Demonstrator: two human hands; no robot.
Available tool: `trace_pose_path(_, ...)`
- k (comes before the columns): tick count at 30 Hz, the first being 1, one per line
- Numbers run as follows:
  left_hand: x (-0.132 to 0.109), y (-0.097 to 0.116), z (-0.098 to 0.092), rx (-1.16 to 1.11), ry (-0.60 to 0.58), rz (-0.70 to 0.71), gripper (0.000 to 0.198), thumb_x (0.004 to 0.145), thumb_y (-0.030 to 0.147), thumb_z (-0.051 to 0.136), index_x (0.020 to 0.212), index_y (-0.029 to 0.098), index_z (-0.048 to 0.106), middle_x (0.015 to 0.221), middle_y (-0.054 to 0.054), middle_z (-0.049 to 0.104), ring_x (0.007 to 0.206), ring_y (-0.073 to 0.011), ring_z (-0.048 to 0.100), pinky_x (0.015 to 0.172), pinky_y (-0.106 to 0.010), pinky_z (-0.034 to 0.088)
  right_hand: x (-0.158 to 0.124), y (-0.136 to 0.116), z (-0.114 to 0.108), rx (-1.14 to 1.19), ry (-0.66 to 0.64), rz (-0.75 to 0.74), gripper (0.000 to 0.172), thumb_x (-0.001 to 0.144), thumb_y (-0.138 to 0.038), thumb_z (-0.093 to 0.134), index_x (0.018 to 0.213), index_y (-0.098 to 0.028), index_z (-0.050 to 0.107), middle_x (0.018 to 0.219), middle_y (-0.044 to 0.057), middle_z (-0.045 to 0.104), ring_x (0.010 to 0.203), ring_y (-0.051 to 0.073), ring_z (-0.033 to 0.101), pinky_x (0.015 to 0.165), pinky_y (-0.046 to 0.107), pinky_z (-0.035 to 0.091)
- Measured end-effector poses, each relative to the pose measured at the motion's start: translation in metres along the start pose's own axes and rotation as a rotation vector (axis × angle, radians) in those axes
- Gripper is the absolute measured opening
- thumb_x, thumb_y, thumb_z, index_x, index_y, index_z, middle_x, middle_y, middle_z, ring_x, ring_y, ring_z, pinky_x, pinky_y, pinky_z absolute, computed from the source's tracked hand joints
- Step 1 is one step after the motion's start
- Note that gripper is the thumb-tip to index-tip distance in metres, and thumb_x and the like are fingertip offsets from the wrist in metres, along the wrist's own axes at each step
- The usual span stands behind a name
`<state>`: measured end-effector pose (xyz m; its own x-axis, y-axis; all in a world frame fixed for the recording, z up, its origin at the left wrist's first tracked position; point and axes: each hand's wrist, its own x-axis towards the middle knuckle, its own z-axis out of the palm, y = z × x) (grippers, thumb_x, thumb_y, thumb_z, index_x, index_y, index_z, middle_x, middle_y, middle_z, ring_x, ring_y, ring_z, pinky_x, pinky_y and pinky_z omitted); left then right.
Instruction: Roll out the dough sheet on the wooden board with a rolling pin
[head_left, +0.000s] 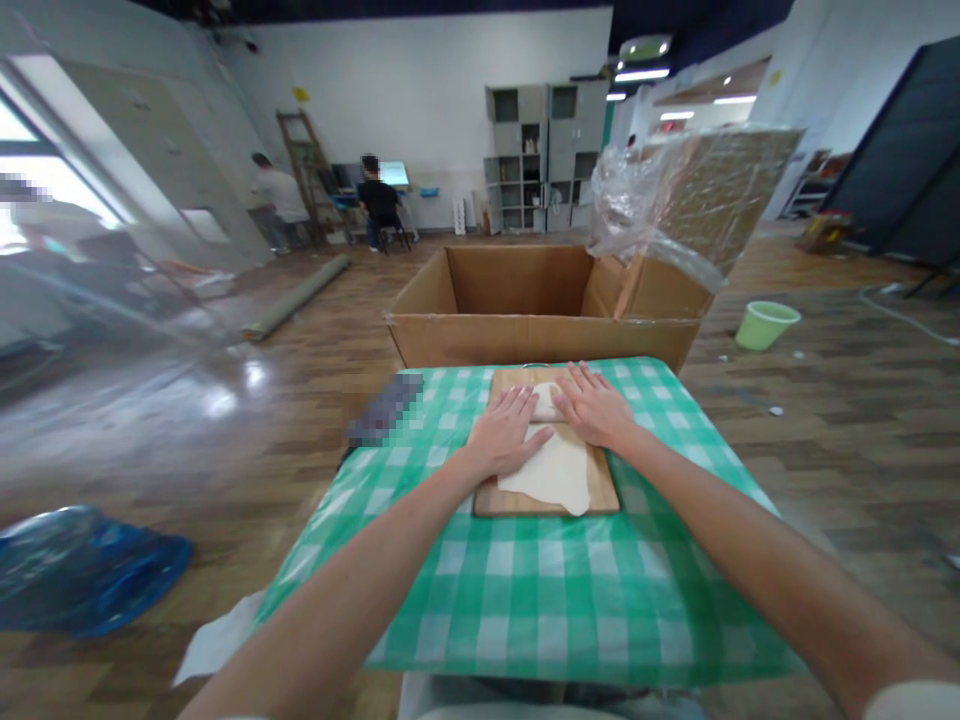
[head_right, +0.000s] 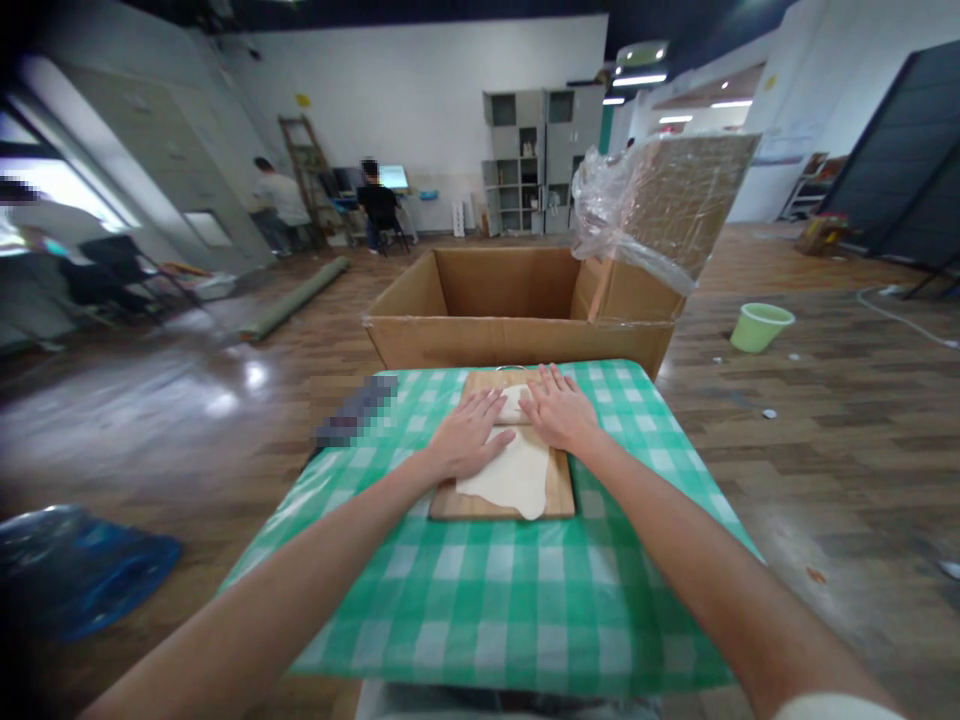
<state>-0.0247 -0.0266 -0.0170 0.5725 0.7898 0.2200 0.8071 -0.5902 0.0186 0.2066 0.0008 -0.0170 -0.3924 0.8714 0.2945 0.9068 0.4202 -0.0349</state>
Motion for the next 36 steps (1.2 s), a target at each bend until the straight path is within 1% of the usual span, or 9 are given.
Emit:
trace_pose_path(6, 0.056, -0.035, 0.011, -0.01, -0.067, -0.035, 0.066, 0.112, 0.053, 0.02, 0.16, 0.015, 0.044, 0.167, -0.017, 0.045, 0.158, -0.0295, 0.038, 0.128, -0.051, 0.031, 0.043, 0.009, 0.009, -0.013, -0.018, 0.062, 0.064, 0.112, -0.056, 0.027, 0.153, -0.018, 0.058, 0.172, 0.018, 0.034, 0.162, 0.036, 0.025, 0.128, 0.053, 0.026)
trace_pose_path(10, 0.088, -0.061, 0.018, 0.1, -0.131, 0.036, 0.055, 0.113, 0.039, 0.021, 0.158, 0.021, 0.049, 0.168, -0.015, 0.045, 0.158, -0.0322, 0.038, 0.125, -0.054, 0.034, 0.071, 0.017, 0.017, -0.002, -0.047, 0.082, 0.065, 0.111, -0.059, 0.028, 0.155, -0.02, 0.056, 0.171, 0.018, 0.036, 0.161, 0.037, 0.027, 0.126, 0.054, 0.028)
trace_pose_path(13, 0.104, -0.076, 0.022, 0.178, -0.164, 0.043, 0.052, 0.113, 0.038, 0.024, 0.158, 0.025, 0.048, 0.169, -0.016, 0.042, 0.159, -0.0367, 0.036, 0.122, -0.059, 0.037, 0.085, 0.019, 0.021, -0.003, -0.048, 0.092, 0.064, 0.11, -0.058, 0.031, 0.155, -0.02, 0.056, 0.17, 0.019, 0.04, 0.159, 0.038, 0.031, 0.124, 0.054, 0.031)
trace_pose_path(16, 0.108, -0.08, 0.022, 0.198, -0.157, 0.052, 0.052, 0.113, 0.038, 0.026, 0.157, 0.025, 0.049, 0.169, -0.018, 0.042, 0.159, -0.0378, 0.035, 0.121, -0.06, 0.038, 0.088, 0.018, 0.022, -0.006, -0.038, 0.1, 0.063, 0.11, -0.058, 0.031, 0.154, -0.02, 0.057, 0.169, 0.018, 0.042, 0.159, 0.037, 0.033, 0.124, 0.053, 0.031)
trace_pose_path(19, 0.099, -0.072, 0.018, 0.169, -0.128, 0.041, 0.051, 0.112, 0.036, 0.026, 0.152, 0.023, 0.054, 0.165, -0.016, 0.048, 0.158, -0.0343, 0.037, 0.124, -0.056, 0.036, 0.079, 0.013, 0.021, -0.005, -0.045, 0.103, 0.062, 0.111, -0.054, 0.029, 0.152, -0.018, 0.059, 0.168, 0.017, 0.043, 0.159, 0.035, 0.032, 0.125, 0.052, 0.03)
trace_pose_path(22, 0.082, -0.054, 0.012, 0.129, -0.094, 0.02, 0.05, 0.112, 0.04, 0.026, 0.148, 0.023, 0.057, 0.158, -0.014, 0.057, 0.156, -0.0303, 0.042, 0.126, -0.053, 0.034, 0.06, 0.006, 0.019, 0.003, -0.071, 0.081, 0.063, 0.113, -0.049, 0.023, 0.15, -0.013, 0.06, 0.167, 0.018, 0.044, 0.159, 0.035, 0.033, 0.126, 0.052, 0.03)
trace_pose_path(28, 0.038, -0.015, 0.003, 0.063, 0.021, -0.062, 0.073, 0.11, 0.061, 0.024, 0.155, 0.009, 0.047, 0.163, -0.021, 0.049, 0.152, -0.0328, 0.047, 0.126, -0.047, 0.033, 0.005, -0.014, 0.006, -0.008, -0.03, 0.04, 0.072, 0.111, -0.043, 0.023, 0.16, 0.007, 0.039, 0.168, 0.027, 0.036, 0.159, 0.034, 0.034, 0.127, 0.047, 0.031)
trace_pose_path(32, 0.008, 0.004, -0.001, 0.063, 0.017, -0.031, 0.079, 0.107, 0.062, 0.029, 0.154, 0.001, 0.047, 0.161, -0.027, 0.049, 0.153, -0.0354, 0.045, 0.129, -0.048, 0.027, -0.032, -0.026, -0.006, 0.002, -0.038, 0.003, 0.075, 0.11, -0.047, 0.026, 0.161, 0.007, 0.037, 0.169, 0.028, 0.032, 0.159, 0.034, 0.034, 0.129, 0.048, 0.028)
trace_pose_path(36, -0.025, 0.023, -0.007, 0.051, 0.027, -0.002, 0.081, 0.107, 0.061, 0.031, 0.158, -0.002, 0.039, 0.166, -0.028, 0.041, 0.158, -0.0357, 0.037, 0.131, -0.048, 0.023, -0.071, -0.04, -0.014, 0.02, -0.024, -0.013, 0.073, 0.11, -0.047, 0.028, 0.162, 0.003, 0.037, 0.171, 0.024, 0.032, 0.162, 0.032, 0.028, 0.131, 0.048, 0.025)
